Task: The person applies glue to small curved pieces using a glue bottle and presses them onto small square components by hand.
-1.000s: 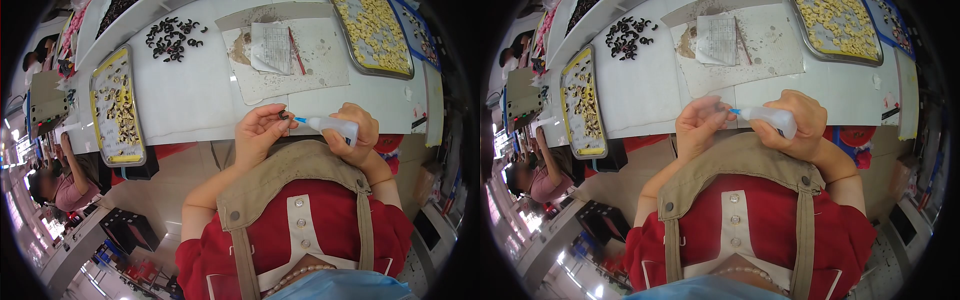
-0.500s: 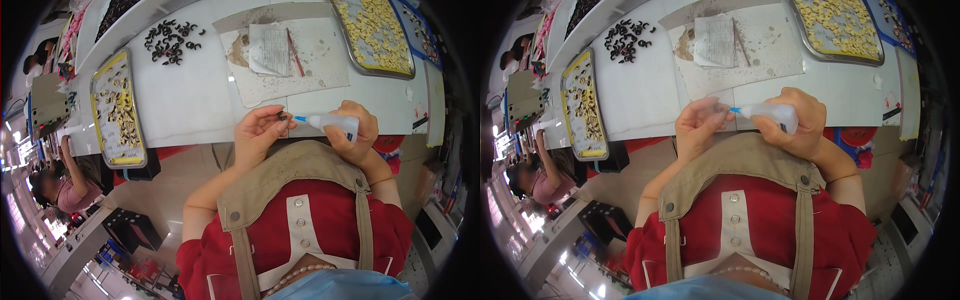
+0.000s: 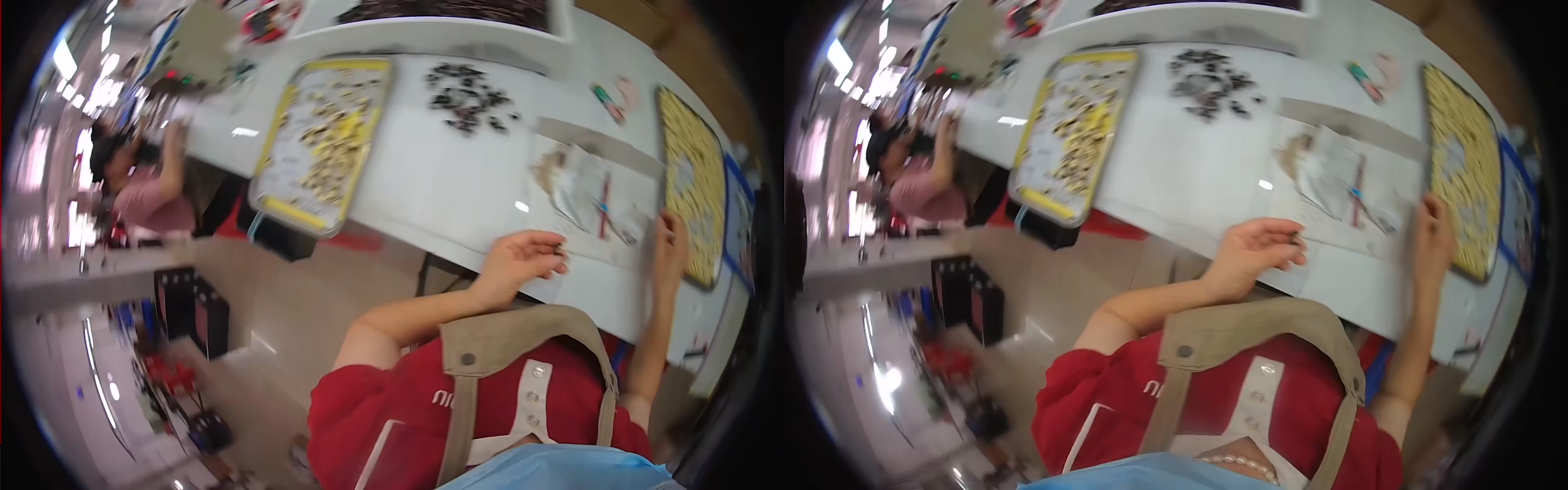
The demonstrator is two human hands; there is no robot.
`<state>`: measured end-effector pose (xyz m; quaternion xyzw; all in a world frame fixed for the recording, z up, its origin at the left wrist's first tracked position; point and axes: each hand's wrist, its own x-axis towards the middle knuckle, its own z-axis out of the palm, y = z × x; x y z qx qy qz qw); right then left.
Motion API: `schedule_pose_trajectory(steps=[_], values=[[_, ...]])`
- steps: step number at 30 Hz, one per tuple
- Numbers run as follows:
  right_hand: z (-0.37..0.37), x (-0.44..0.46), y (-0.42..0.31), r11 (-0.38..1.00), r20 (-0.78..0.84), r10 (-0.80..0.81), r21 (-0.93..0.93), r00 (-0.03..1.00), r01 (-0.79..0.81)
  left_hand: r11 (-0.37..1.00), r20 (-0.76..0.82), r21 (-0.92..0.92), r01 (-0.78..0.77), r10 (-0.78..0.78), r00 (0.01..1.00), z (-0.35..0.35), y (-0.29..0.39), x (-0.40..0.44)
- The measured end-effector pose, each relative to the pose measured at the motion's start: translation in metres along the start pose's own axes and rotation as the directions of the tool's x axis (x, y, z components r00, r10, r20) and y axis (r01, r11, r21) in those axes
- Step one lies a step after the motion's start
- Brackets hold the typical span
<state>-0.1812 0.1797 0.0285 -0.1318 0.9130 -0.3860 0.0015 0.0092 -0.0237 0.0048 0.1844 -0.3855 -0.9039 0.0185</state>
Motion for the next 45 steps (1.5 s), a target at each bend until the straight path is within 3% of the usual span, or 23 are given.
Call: schedule_pose_trajectory(steps=[1,2,5,7,10,13,15,16,17,18,19,21,26,32,35,38,41,45], values=[[-0.004,0.014,0.024,0.947,-0.005,-0.247,-0.212,0.969,0.240,1.000,-0.001,-0.008,-0.016,0.016,1.000,-0.001,0.002,0.000],[-0.007,0.029,0.048,0.796,-0.009,-0.479,-0.427,0.878,0.429,1.000,0.022,-0.017,-0.022,0.022,1.000,-0.007,0.004,-0.004],[-0.003,0.053,0.077,0.937,0.183,-0.220,-0.234,0.958,0.260,0.999,0.051,-0.030,-0.013,0.015,0.999,-0.004,0.004,-0.004],[-0.006,0.049,0.064,0.979,0.180,-0.102,-0.155,0.978,0.130,0.999,0.063,-0.043,-0.008,0.010,0.998,-0.003,0.000,-0.003],[-0.015,0.048,0.055,0.891,0.247,-0.249,-0.320,0.937,0.321,1.000,0.064,-0.012,-0.002,0.003,0.998,0.003,-0.001,-0.005],[-0.030,0.046,0.048,0.939,0.182,-0.243,-0.201,0.953,0.278,1.000,0.052,0.001,-0.011,0.011,0.999,0.008,0.002,-0.007],[-0.027,0.030,0.039,0.941,0.112,-0.290,0.215,0.950,0.262,1.000,0.029,-0.002,-0.017,0.017,0.999,0.009,0.000,-0.007],[-0.025,0.015,0.027,0.913,0.148,-0.294,0.335,0.944,0.232,1.000,0.020,0.010,-0.011,0.011,1.000,0.011,0.001,-0.006],[-0.019,0.000,0.010,0.873,0.168,-0.300,0.446,0.939,0.199,1.000,0.023,0.023,-0.003,0.002,1.000,0.014,0.002,-0.005],[-0.013,-0.018,-0.001,0.843,0.231,-0.209,0.535,0.950,0.055,0.998,-0.002,0.051,0.031,-0.031,1.000,0.020,0.005,-0.005],[-0.010,-0.032,-0.014,0.826,0.294,-0.234,0.563,0.927,0.030,0.995,-0.024,0.081,0.065,-0.063,0.998,0.024,0.006,-0.005],[0.005,-0.049,-0.016,0.657,0.336,-0.358,0.753,0.871,-0.021,0.993,0.033,0.086,0.080,-0.084,0.996,0.025,0.003,-0.004],[0.012,-0.068,-0.027,0.672,0.381,-0.417,0.741,0.825,-0.003,0.993,0.100,0.080,0.082,-0.090,0.991,0.027,0.002,-0.005],[0.018,-0.073,-0.028,0.574,0.316,-0.441,0.819,0.840,-0.007,0.991,0.120,0.068,0.117,-0.125,0.985,0.026,0.001,-0.004],[0.018,-0.075,-0.030,0.582,0.221,-0.478,0.805,0.850,0.118,0.987,0.117,0.052,0.151,-0.156,0.981,0.025,0.001,-0.004],[0.020,-0.072,-0.022,0.600,0.126,-0.592,0.728,0.796,0.331,0.982,0.115,0.040,0.183,-0.186,0.976,0.025,0.001,-0.004],[0.026,-0.086,-0.035,0.525,0.163,-0.402,0.847,0.901,0.081,0.973,0.134,-0.001,0.229,-0.227,0.965,0.024,0.001,-0.003],[0.025,-0.081,-0.035,0.686,0.072,-0.613,0.543,0.787,0.485,0.964,0.147,-0.025,0.266,-0.260,0.954,0.023,0.000,-0.001]])
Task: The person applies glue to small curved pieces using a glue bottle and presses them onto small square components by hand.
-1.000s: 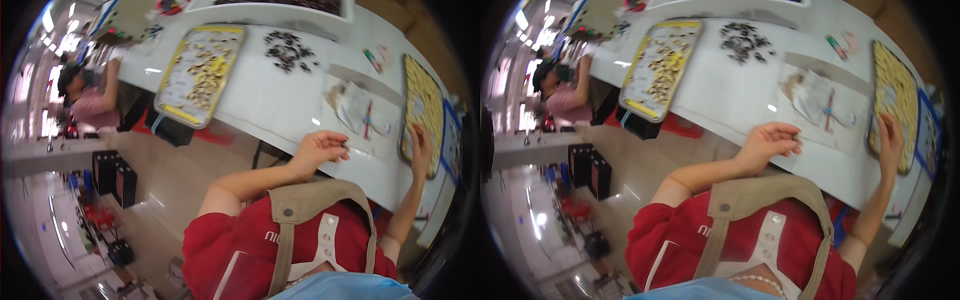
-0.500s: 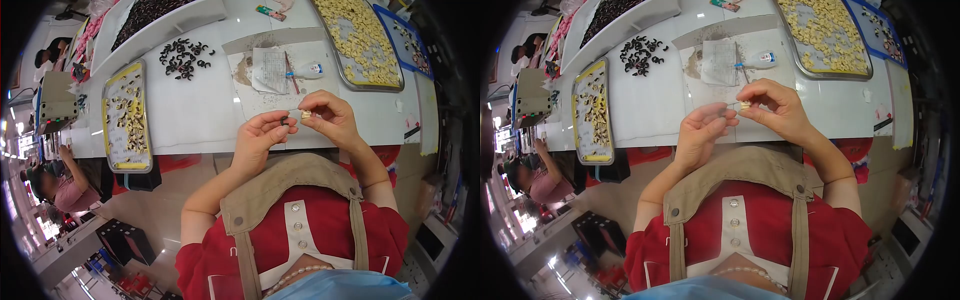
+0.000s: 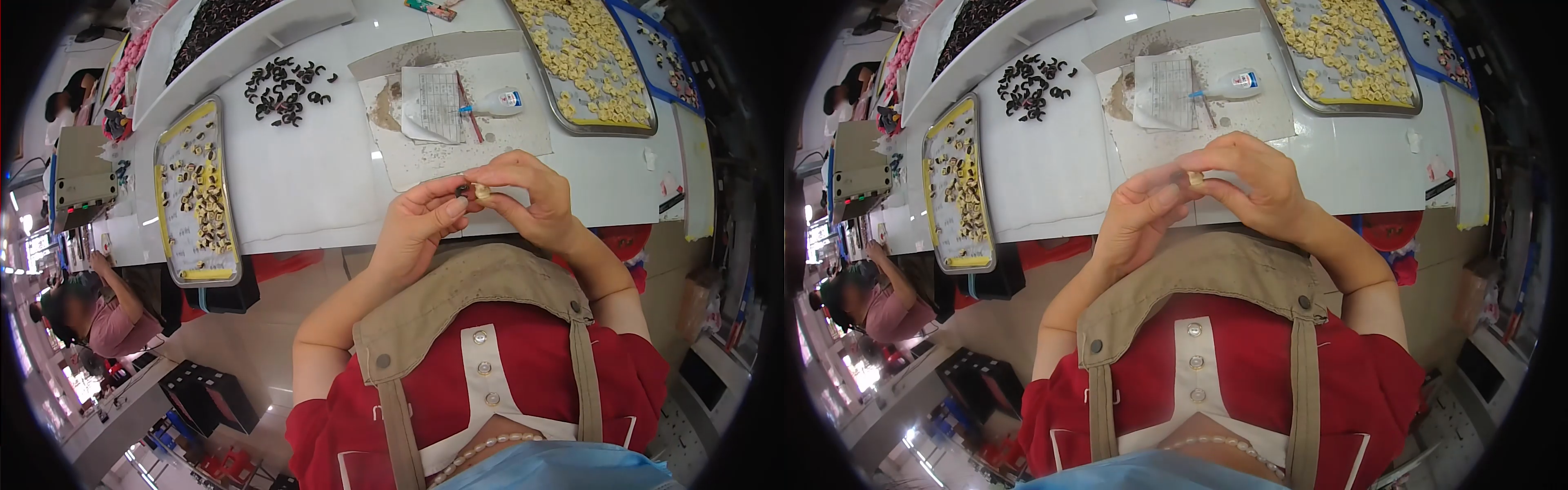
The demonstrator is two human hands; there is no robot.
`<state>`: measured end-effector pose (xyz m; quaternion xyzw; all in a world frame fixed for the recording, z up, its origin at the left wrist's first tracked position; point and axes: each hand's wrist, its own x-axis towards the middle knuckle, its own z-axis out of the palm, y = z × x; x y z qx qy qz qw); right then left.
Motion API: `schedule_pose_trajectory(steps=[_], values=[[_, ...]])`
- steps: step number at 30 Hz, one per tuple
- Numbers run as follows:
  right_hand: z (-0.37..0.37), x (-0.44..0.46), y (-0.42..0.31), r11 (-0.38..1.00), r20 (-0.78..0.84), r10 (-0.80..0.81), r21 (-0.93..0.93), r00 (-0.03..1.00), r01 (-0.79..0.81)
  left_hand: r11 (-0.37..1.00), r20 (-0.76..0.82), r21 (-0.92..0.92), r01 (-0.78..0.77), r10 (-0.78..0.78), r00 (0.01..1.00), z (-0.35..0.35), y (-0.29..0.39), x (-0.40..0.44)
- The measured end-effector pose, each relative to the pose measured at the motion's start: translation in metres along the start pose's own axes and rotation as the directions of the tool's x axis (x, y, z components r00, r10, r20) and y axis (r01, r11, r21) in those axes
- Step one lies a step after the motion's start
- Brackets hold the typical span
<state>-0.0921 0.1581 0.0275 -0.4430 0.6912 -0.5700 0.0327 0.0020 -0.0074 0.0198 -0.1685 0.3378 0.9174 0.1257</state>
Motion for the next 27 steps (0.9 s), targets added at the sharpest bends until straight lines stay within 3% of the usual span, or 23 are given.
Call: schedule_pose_trajectory(steps=[2,5,8,14,20,25,27], values=[[0.002,0.005,-0.004,0.984,0.046,-0.071,-0.160,0.996,0.078,1.000,-0.013,0.001,0.007,-0.007,1.000,-0.001,-0.001,0.000],[0.005,0.009,0.000,0.945,0.068,-0.202,-0.249,0.977,0.213,1.000,-0.042,0.025,0.009,-0.008,0.999,-0.003,-0.003,0.001],[0.005,0.011,0.000,0.937,0.079,-0.179,-0.290,0.981,0.195,0.998,-0.062,0.064,0.024,-0.020,0.998,-0.003,-0.003,0.001],[0.003,0.008,-0.004,0.984,0.155,-0.052,-0.161,0.986,0.077,0.999,0.031,0.023,0.031,-0.032,0.999,-0.008,-0.005,-0.002],[0.001,0.008,-0.007,0.991,0.136,-0.106,-0.063,0.985,0.115,0.997,0.150,0.079,0.020,-0.032,0.988,-0.011,-0.002,-0.001],[-0.006,0.013,-0.011,0.994,0.222,-0.108,0.026,0.969,0.105,0.990,0.172,0.125,0.069,-0.090,0.981,-0.008,0.004,-0.003],[-0.009,0.013,-0.014,0.994,0.259,-0.110,0.042,0.960,0.102,0.992,0.252,0.129,-0.009,-0.024,0.967,-0.009,0.002,-0.002]])
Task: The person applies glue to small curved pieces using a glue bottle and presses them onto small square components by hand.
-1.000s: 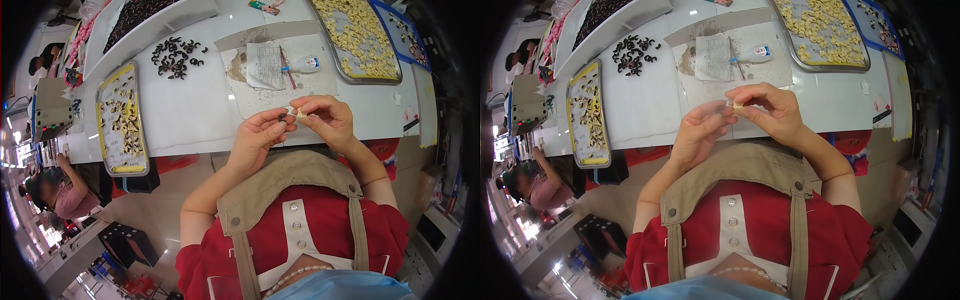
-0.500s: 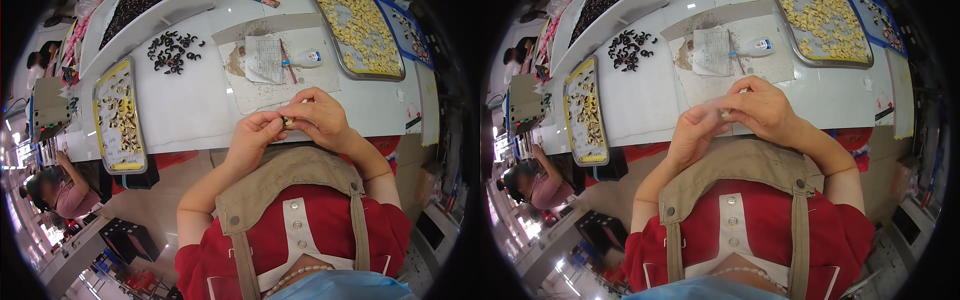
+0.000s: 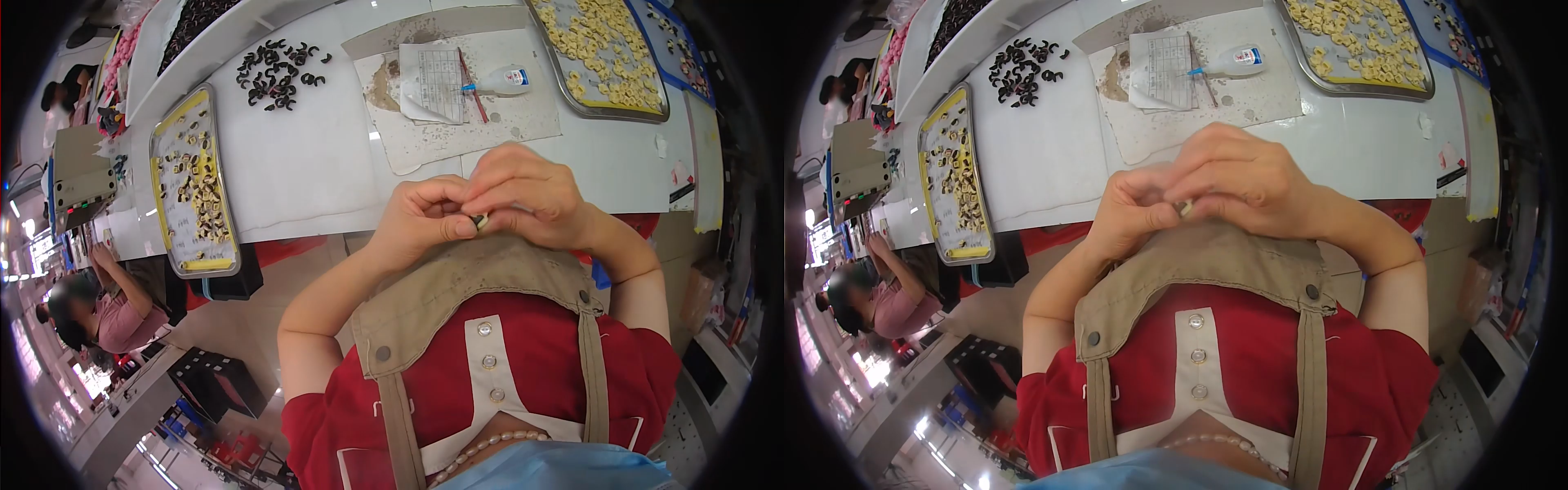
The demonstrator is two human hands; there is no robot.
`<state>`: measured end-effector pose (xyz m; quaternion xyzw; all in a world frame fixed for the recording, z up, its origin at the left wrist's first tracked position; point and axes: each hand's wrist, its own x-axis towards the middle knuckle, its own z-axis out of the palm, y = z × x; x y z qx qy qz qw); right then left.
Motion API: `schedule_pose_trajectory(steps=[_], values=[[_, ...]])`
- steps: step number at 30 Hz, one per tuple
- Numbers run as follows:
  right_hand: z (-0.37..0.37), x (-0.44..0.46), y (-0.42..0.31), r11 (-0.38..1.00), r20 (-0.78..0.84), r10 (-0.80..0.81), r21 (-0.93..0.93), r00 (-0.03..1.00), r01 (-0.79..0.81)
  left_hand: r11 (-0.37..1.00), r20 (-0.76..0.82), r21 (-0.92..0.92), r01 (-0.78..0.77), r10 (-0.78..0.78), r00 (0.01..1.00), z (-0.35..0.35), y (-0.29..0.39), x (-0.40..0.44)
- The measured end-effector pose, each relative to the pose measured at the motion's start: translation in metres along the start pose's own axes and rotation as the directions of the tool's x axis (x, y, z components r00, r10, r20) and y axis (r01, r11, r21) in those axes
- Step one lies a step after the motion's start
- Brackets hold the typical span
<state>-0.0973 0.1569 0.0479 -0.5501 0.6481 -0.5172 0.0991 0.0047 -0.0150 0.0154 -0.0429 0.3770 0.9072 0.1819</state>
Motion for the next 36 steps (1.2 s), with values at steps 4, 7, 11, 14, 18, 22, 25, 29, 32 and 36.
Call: schedule_pose_trajectory(steps=[4,7,11,14,18,22,25,29,32,36], values=[[0.004,0.009,-0.007,0.999,0.013,-0.041,0.025,0.999,0.040,0.970,0.073,0.190,-0.154,0.143,0.987,-0.004,-0.001,-0.001],[0.006,0.017,-0.004,0.999,-0.039,-0.037,0.012,0.999,0.037,0.989,-0.036,0.034,-0.142,0.144,0.989,0.004,0.005,-0.001],[0.018,0.029,-0.005,0.999,-0.236,0.012,-0.044,0.972,-0.023,0.959,-0.052,-0.225,-0.173,0.166,0.985,0.007,0.006,0.010],[0.019,0.030,0.008,0.978,-0.196,-0.179,-0.138,0.964,0.153,0.954,-0.002,-0.275,-0.118,0.122,0.992,-0.003,0.002,0.009],[0.006,0.034,0.003,0.982,-0.081,-0.155,-0.122,0.985,0.145,0.982,0.001,-0.187,-0.041,0.042,0.999,-0.007,0.013,0.005],[0.006,0.033,0.001,0.989,-0.133,-0.115,-0.109,0.984,0.100,0.967,0.102,-0.248,-0.049,0.077,0.992,0.001,0.011,0.007],[0.013,0.029,0.006,0.992,-0.199,-0.117,-0.076,0.973,0.103,0.950,0.098,-0.297,-0.099,0.133,0.986,0.000,0.003,0.008],[0.015,0.026,0.008,0.993,-0.200,-0.101,-0.075,0.975,0.088,0.902,0.127,-0.431,-0.035,0.099,0.987,0.000,0.002,0.008],[0.016,0.021,0.007,0.998,-0.189,-0.051,-0.051,0.981,0.042,0.909,0.121,-0.415,-0.031,0.089,0.989,0.000,-0.001,0.006],[0.018,0.019,0.007,0.999,-0.211,-0.023,-0.041,0.977,0.015,0.912,0.104,-0.408,-0.048,0.099,0.990,0.003,-0.004,0.008]])
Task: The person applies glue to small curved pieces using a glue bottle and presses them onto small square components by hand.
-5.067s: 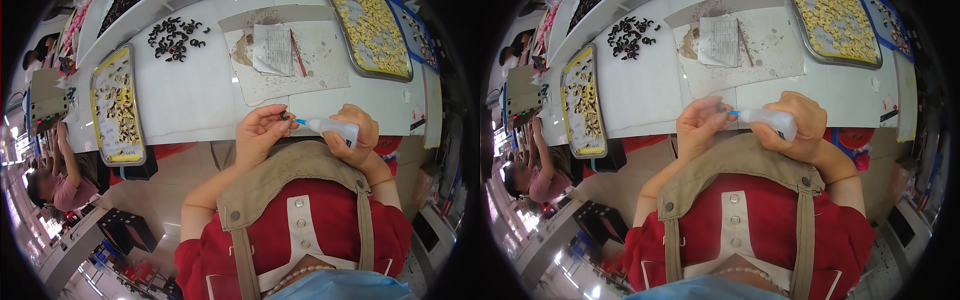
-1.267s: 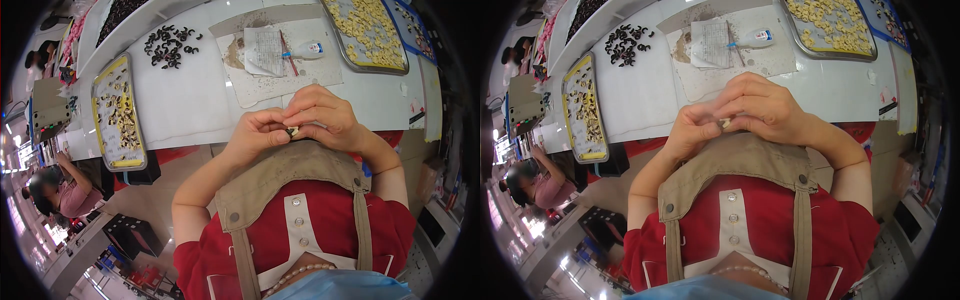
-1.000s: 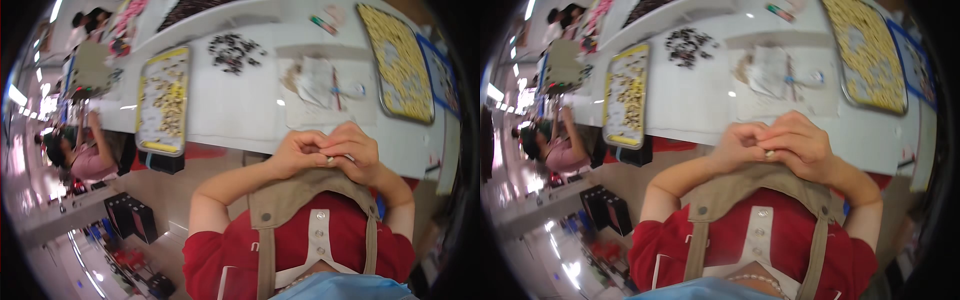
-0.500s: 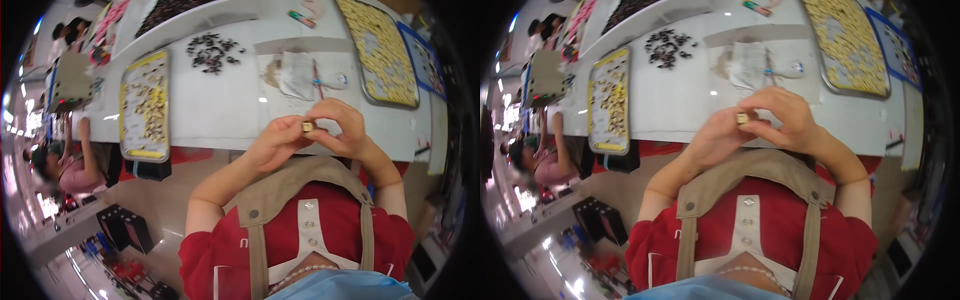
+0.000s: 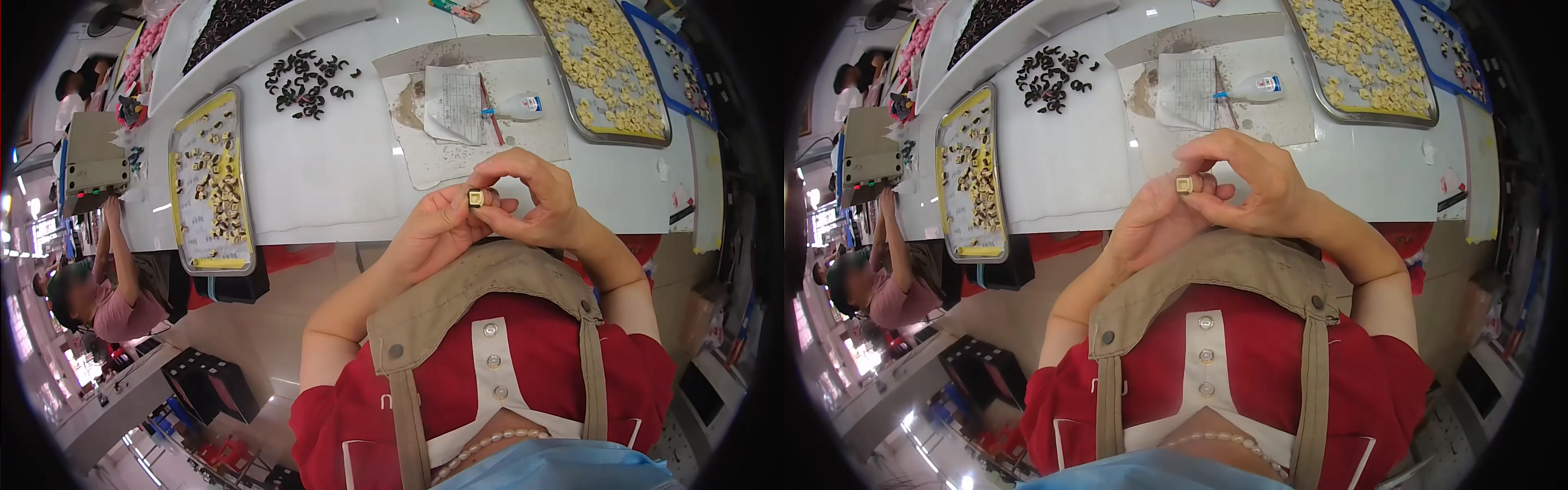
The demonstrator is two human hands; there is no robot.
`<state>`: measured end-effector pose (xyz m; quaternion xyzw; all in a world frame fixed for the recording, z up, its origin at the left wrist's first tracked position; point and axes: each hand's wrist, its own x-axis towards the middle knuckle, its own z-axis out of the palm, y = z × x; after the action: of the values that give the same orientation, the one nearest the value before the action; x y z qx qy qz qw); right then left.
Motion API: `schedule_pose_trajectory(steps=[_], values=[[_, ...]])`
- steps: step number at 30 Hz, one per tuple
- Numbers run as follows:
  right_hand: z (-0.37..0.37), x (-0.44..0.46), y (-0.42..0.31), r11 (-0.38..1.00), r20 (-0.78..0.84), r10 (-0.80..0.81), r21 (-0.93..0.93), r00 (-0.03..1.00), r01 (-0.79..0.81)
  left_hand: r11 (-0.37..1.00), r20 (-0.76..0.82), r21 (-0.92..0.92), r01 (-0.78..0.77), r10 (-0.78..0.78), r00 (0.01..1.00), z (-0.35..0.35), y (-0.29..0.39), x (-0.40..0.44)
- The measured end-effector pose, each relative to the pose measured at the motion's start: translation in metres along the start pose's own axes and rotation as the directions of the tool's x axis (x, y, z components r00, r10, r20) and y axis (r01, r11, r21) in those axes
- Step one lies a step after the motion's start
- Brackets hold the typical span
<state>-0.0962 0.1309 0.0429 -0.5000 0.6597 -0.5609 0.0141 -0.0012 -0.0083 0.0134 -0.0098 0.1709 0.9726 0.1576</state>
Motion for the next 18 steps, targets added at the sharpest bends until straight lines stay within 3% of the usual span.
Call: schedule_pose_trajectory(steps=[18], values=[[-0.0059,-0.0005,0.0027,1.000,0.064,0.008,0.010,0.998,-0.009,0.998,-0.085,0.063,0.005,0.001,0.996,-0.0032,0.0006,-0.0013]])
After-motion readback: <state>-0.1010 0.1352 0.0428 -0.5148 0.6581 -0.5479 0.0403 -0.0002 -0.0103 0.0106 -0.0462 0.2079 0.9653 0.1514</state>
